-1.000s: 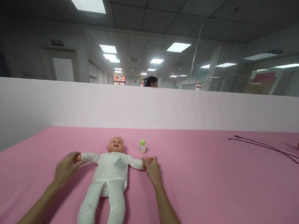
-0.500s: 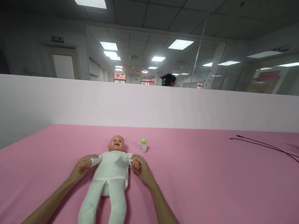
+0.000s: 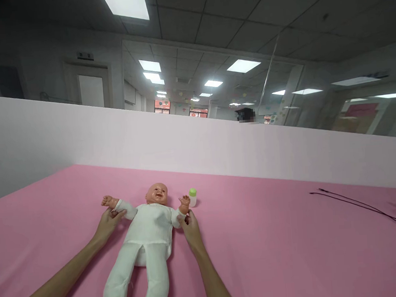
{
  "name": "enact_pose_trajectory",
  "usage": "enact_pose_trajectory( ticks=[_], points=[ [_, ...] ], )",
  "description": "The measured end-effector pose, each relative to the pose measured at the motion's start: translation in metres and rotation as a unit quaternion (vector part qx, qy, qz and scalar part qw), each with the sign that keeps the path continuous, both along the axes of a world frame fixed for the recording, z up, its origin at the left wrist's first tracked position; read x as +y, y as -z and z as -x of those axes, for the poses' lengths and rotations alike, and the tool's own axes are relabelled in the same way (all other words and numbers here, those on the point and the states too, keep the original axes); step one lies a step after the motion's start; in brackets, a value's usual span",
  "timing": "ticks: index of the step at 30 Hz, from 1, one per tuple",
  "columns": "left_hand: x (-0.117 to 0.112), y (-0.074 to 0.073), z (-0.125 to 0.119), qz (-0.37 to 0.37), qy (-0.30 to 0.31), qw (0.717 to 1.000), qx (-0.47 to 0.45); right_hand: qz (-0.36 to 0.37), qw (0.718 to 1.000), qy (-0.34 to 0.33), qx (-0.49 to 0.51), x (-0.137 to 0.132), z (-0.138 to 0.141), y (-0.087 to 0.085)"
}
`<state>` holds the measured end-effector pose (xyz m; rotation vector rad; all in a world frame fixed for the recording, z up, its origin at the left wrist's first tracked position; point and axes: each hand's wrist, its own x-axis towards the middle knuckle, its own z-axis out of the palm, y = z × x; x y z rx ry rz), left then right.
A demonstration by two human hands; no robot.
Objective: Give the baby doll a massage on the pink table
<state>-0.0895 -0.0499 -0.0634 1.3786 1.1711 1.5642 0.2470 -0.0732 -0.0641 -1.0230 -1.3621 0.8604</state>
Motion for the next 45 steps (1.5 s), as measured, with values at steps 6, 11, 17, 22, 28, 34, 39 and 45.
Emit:
enact_pose_trajectory(
  ticks=[6,11,17,22,28,34,39,45],
  points=[
    [0.008,0.005,-0.009,0.013,0.04,0.998,0.052,0.033,0.996,0.061,-0.048,0.004,0.005,0.006],
    [0.007,0.004,-0.007,0.012,0.09,0.995,0.048,0.033,0.999,-0.026,0.0,-0.005,0.008,-0.012],
    [0.008,0.002,0.021,0.002,0.188,0.982,0.023,0.073,0.985,-0.154,-0.03,-0.022,-0.006,-0.036],
    [0.01,0.007,0.03,0.0,0.232,0.966,0.109,0.088,0.977,-0.174,-0.084,-0.017,-0.018,-0.024],
    [0.001,-0.006,0.023,0.019,0.175,0.984,0.016,0.066,0.986,-0.144,-0.048,-0.024,-0.005,-0.035],
    [0.003,-0.003,0.009,0.027,0.13,0.989,-0.064,0.086,0.994,-0.059,0.028,-0.02,0.011,-0.024],
    [0.003,0.011,-0.01,0.055,0.141,0.986,-0.074,0.088,0.996,0.013,0.019,-0.007,0.014,-0.007],
    [-0.004,-0.002,-0.003,0.072,0.152,0.982,-0.085,0.098,0.992,-0.035,0.075,-0.006,0.01,-0.007]
  ],
)
